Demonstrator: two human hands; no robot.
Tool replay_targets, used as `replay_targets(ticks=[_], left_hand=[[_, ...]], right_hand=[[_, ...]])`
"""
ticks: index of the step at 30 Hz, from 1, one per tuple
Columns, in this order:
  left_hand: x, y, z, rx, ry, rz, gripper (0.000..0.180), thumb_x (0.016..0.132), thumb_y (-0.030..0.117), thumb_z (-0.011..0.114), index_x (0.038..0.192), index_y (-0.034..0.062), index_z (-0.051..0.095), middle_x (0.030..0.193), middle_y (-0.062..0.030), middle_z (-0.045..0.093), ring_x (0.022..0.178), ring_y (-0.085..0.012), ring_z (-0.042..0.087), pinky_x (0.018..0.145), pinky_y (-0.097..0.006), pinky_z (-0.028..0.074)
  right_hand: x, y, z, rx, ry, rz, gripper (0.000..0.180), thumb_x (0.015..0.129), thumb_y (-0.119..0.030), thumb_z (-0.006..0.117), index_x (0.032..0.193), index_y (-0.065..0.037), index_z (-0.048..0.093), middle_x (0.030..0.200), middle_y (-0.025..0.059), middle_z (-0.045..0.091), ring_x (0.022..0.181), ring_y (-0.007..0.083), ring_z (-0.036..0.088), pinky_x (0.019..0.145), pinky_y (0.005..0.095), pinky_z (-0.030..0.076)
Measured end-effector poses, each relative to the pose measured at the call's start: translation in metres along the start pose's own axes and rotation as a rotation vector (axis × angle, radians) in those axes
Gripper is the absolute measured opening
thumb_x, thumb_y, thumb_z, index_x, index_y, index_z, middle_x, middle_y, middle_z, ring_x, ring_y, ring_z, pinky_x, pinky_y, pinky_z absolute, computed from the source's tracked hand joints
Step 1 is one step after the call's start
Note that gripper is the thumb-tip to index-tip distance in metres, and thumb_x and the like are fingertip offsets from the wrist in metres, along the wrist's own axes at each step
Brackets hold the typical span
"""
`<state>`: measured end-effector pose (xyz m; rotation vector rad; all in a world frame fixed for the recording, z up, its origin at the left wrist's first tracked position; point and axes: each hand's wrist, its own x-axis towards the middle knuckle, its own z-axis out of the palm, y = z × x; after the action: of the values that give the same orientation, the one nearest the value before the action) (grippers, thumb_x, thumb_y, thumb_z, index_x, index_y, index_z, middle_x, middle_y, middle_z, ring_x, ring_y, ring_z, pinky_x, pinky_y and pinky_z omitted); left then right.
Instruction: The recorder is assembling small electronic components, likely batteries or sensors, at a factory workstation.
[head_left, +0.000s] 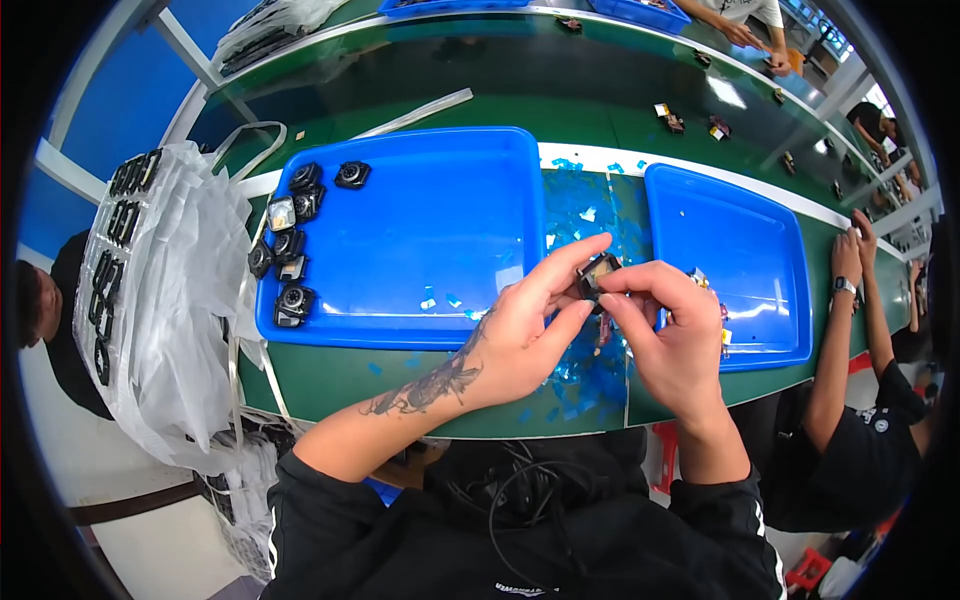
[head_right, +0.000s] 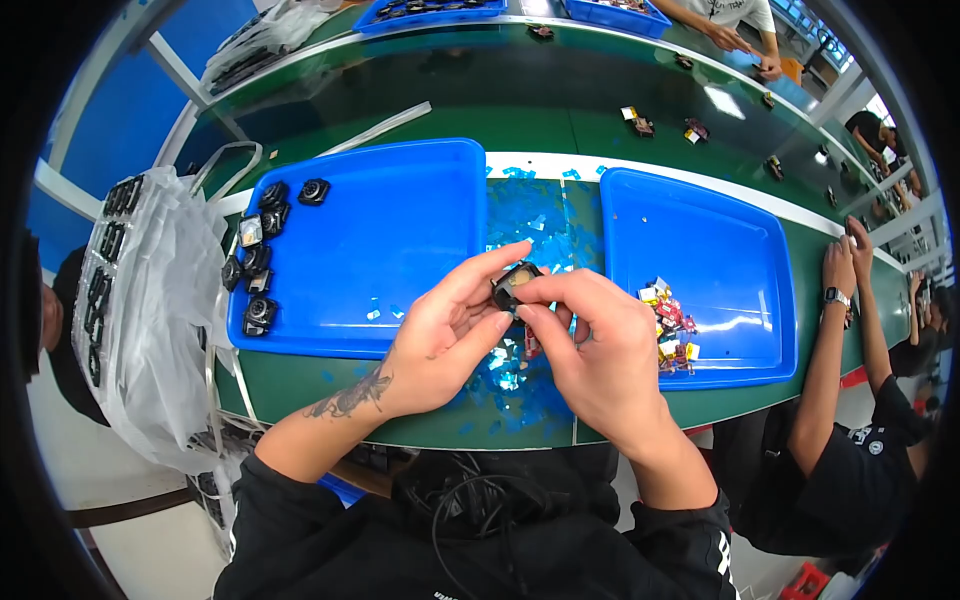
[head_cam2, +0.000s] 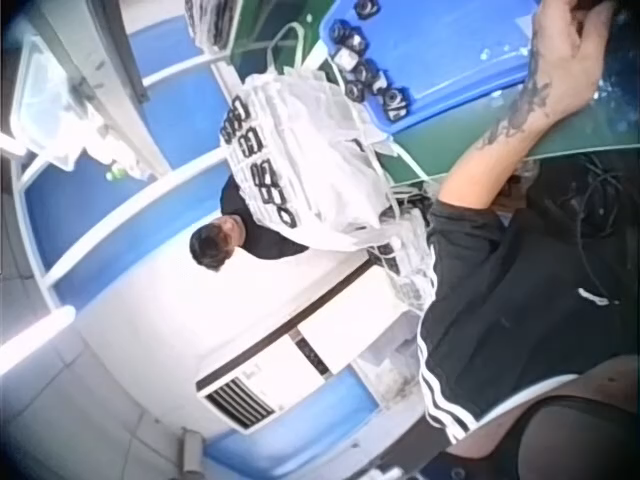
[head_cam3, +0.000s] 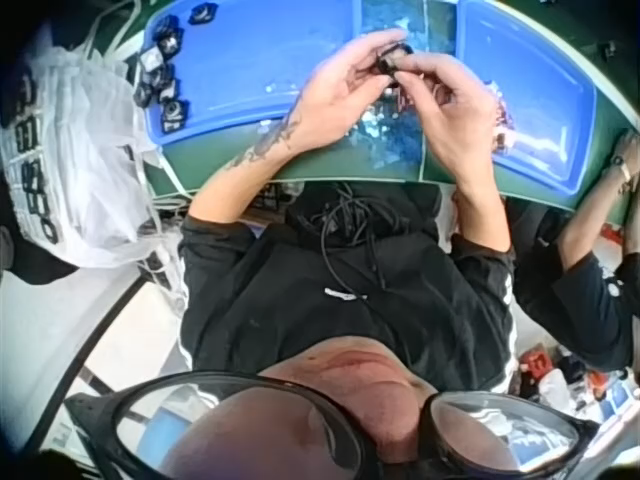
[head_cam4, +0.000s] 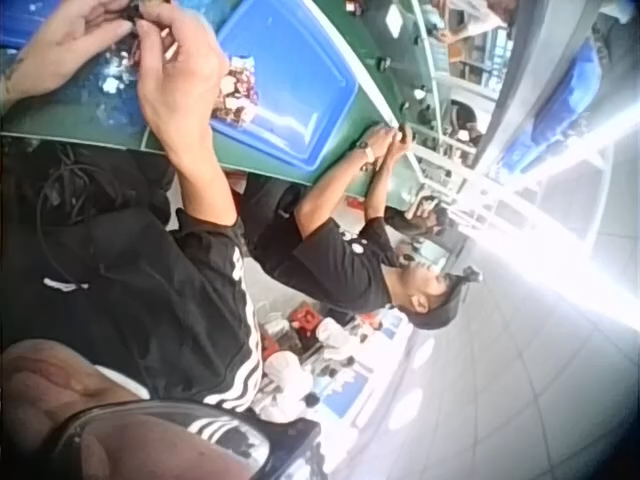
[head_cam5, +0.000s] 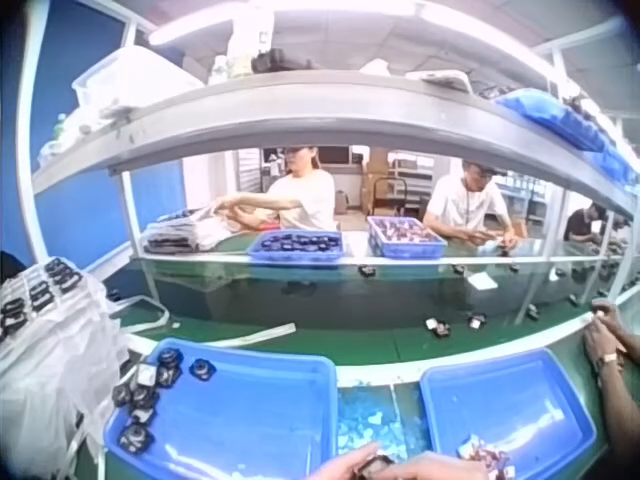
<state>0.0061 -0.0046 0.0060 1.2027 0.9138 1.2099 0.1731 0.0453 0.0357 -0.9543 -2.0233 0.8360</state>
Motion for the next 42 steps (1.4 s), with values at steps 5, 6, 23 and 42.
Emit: replay_targets(ticks=[5,6,23,42], left_hand=[[0.001,-0.002,0.001,-0.027,-0.014,0.022,0.051,0.095,-0.007,0.046,0.144,-0.0032,0.033,0.133,-0.0154,0.052,0.125,-0.0203,0.051,0.105,-0.034,0.041],[0.001,-0.002,0.001,-0.028,-0.017,0.019,0.051,0.095,-0.007,0.046,0.144,-0.0032,0.033,0.133,-0.0154,0.052,0.125,-0.0203,0.051,0.105,-0.034,0.041],[-0.002,-0.003,0.001,0.153,-0.027,0.013,0.051,0.097,-0.004,0.048,0.145,-0.0045,0.034,0.142,-0.0164,0.046,0.125,-0.0202,0.051,0.106,-0.034,0.041],[0.003,-0.013,0.003,0.117,0.070,0.271,0.041,0.095,-0.008,0.043,0.135,-0.0025,0.040,0.131,-0.0184,0.053,0.123,-0.0225,0.052,0.105,-0.036,0.041]], right_hand=[[-0.002,0.000,0.001,0.030,0.012,0.038,0.013,0.077,0.002,0.074,0.089,-0.001,0.069,0.077,0.0078,0.067,0.058,0.0139,0.056,0.052,0.0263,0.044],[-0.002,0.000,0.001,0.012,0.017,0.023,0.013,0.076,0.002,0.074,0.088,-0.001,0.069,0.077,0.0082,0.067,0.058,0.0139,0.056,0.052,0.0264,0.044],[0.000,0.004,-0.001,0.095,-0.007,0.056,0.010,0.077,0.003,0.073,0.086,-0.001,0.069,0.074,0.0055,0.067,0.056,0.0093,0.053,0.053,0.0235,0.042],[-0.029,0.017,-0.002,0.588,-0.036,0.366,0.025,0.080,0.003,0.073,0.100,0.000,0.059,0.093,0.0048,0.063,0.086,0.0084,0.063,0.075,0.0213,0.054]])
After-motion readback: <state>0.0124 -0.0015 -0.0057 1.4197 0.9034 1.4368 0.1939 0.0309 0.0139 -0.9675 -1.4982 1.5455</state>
